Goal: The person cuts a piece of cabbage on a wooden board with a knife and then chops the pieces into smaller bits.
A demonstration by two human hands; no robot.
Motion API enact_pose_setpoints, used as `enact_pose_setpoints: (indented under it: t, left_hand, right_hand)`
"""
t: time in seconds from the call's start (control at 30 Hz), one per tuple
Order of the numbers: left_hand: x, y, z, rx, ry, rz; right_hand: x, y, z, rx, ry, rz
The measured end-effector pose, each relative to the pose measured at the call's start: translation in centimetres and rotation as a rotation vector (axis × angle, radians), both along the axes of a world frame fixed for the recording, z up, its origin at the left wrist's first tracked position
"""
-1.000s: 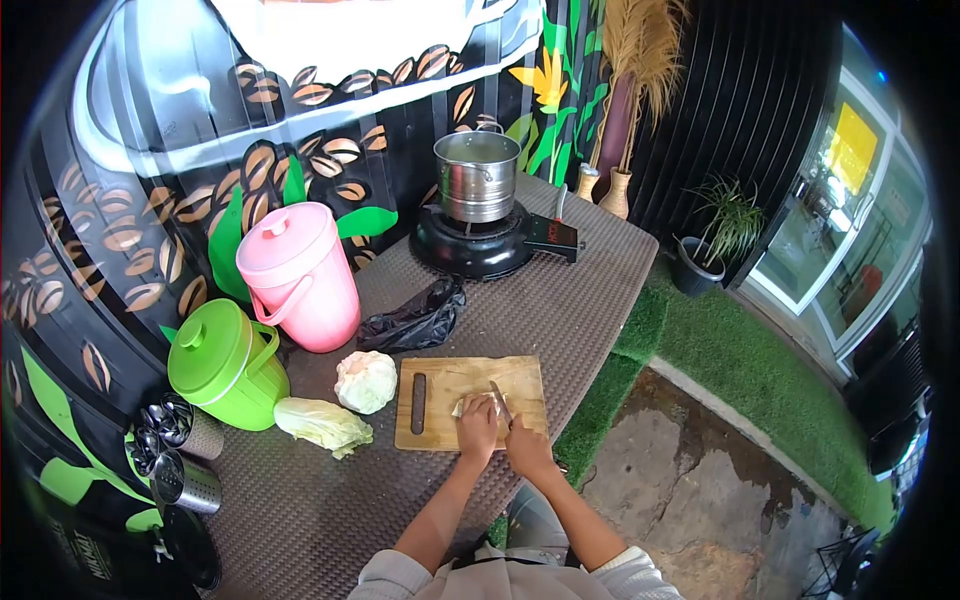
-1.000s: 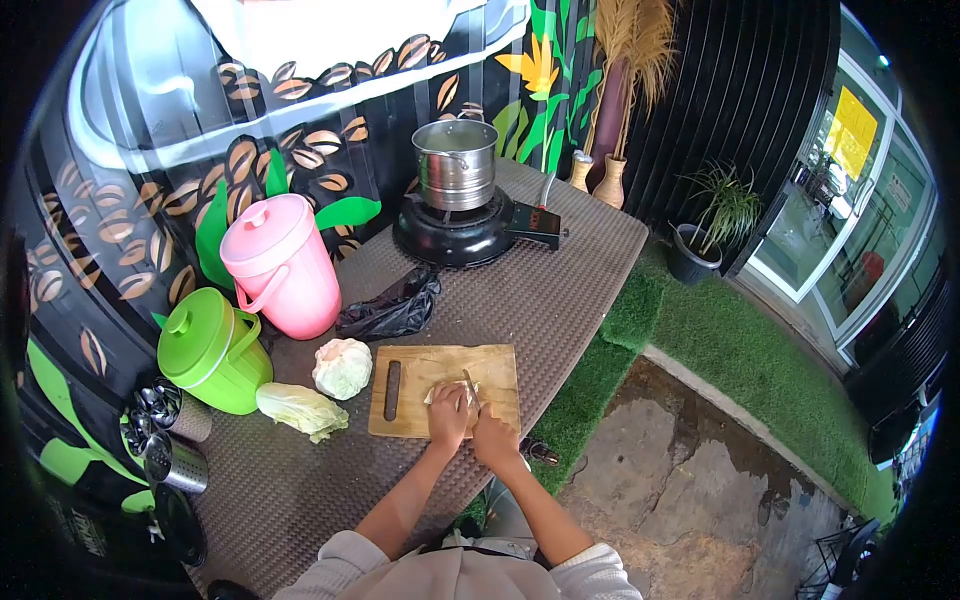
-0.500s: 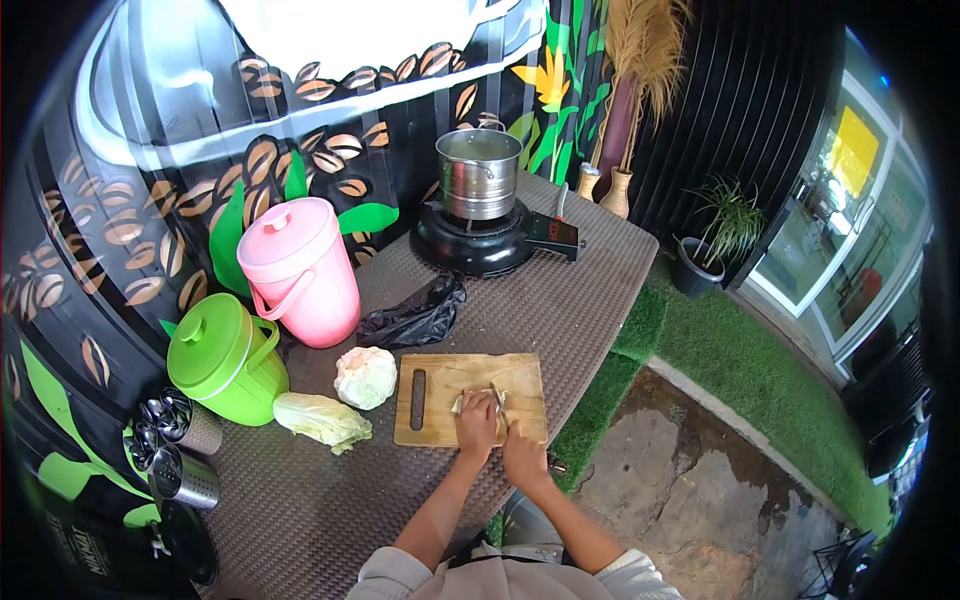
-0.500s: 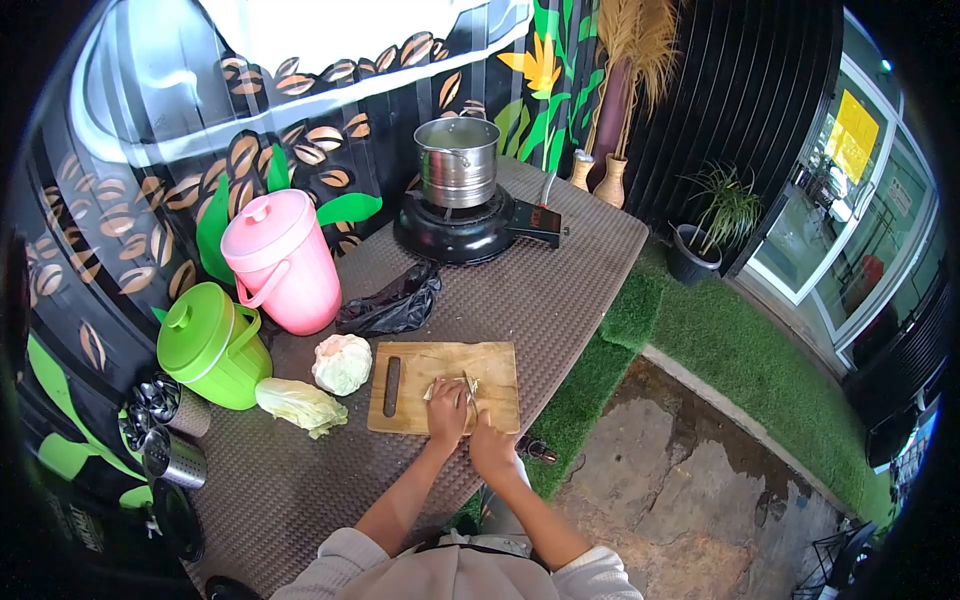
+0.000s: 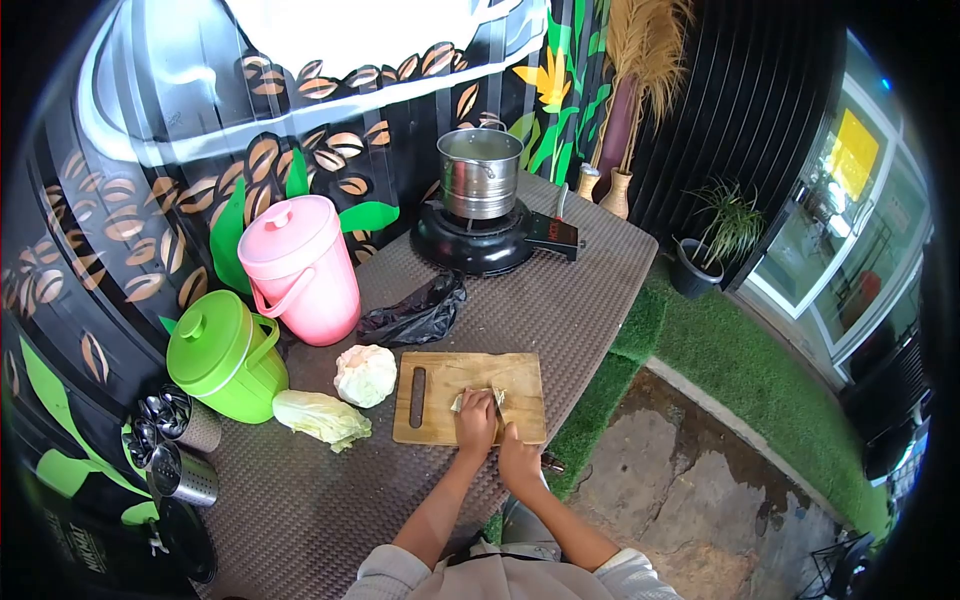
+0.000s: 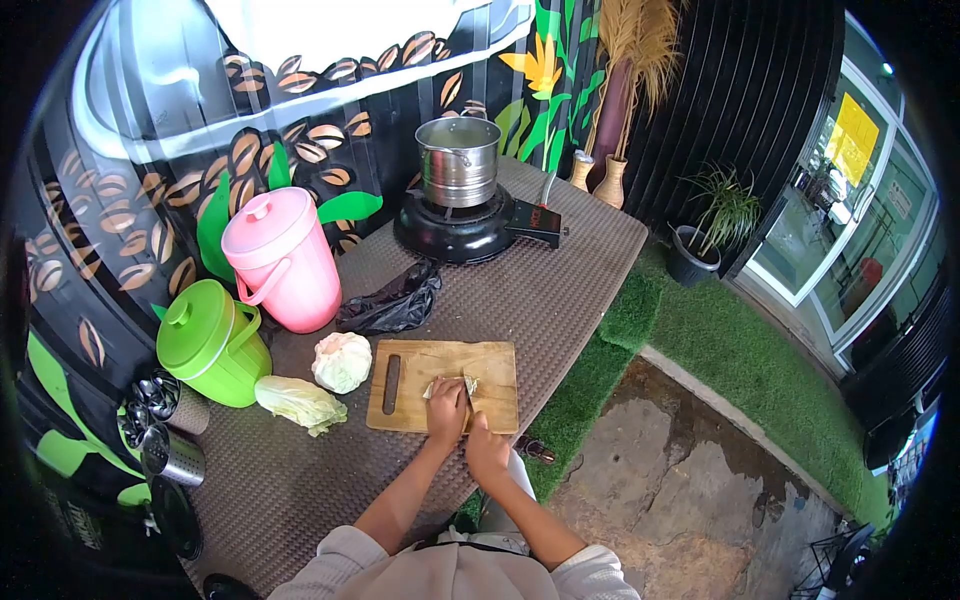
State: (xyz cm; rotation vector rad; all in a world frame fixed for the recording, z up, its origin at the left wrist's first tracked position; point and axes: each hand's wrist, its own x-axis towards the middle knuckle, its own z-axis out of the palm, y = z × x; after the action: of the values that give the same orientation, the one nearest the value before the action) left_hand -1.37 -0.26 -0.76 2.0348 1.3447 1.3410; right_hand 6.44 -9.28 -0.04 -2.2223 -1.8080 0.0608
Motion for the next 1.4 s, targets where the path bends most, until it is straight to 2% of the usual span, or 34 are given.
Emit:
enact_pose_setpoints:
  t: [0.03, 0.1, 0.23, 0.33, 0.37, 0.53, 0.6, 0.7, 0.87, 1.0, 1.03, 1.13, 1.27, 1.33, 1.4]
  left_hand:
    - [0.0, -0.1, -0.1, 0.008, 0.001, 0.001]
    - [0.0, -0.3, -0.6, -0.032, 0.011, 0.012]
    - [0.0, -0.3, -0.1, -0.027, 0.046, 0.026]
    - [-0.1, -0.4, 0.3, -0.003, 0.029, 0.026]
    - [0.0, -0.4, 0.3, 0.009, 0.003, 0.012]
    - [0.0, -0.3, -0.3, -0.020, 0.052, 0.018]
    - [0.1, -0.2, -0.4, -0.042, 0.075, 0.037]
    - [0.0, -0.2, -0.5, -0.034, 0.065, 0.040]
    - [0.2, -0.1, -0.3, 0.016, 0.060, 0.037]
    - [0.2, -0.2, 0.4, 0.048, 0.062, 0.018]
    - [0.1, -0.3, 0.6, 0.075, 0.068, 0.034]
    - [0.1, -0.2, 0.6, 0.079, 0.060, 0.050]
    - [0.1, 0.2, -0.3, 0.011, 0.052, 0.023]
    - [0.1, 0.2, -0.3, 0.017, 0.048, 0.017]
    - [-0.1, 0.1, -0.2, 0.025, 0.050, 0.011]
  right_hand:
    - [0.4, 0.6, 0.8, -0.001, 0.001, 0.000]
    - [1.6, 2.1, 2.6, -0.207, 0.146, 0.040]
    - [2.8, 2.0, 5.6, -0.266, 0.132, 0.105]
    - [1.5, -0.4, 3.5, -0.220, 0.059, 0.017]
    - [1.0, -0.7, 1.3, -0.118, 0.054, -0.020]
    - [1.8, 1.8, 3.1, -0.184, 0.108, 0.000]
    - [3.2, 2.9, 4.4, -0.184, 0.123, 0.096]
    - [3.9, 1.5, 4.8, -0.213, 0.147, 0.096]
    - [1.5, -0.5, 0.8, -0.210, 0.141, -0.040]
    - [2.6, 2.9, 1.8, -0.159, 0.213, 0.033]
    - [2.9, 3.3, 3.6, -0.255, 0.174, 0.052]
    - [3.3, 2.3, 6.4, -0.298, 0.233, 0.074]
    - [1.0, 0.4, 2.8, -0.267, 0.159, -0.021]
    - [0.4, 0.7, 2.2, -0.160, 0.123, -0.013]
    - [1.4, 2.0, 2.7, -0.175, 0.130, 0.007]
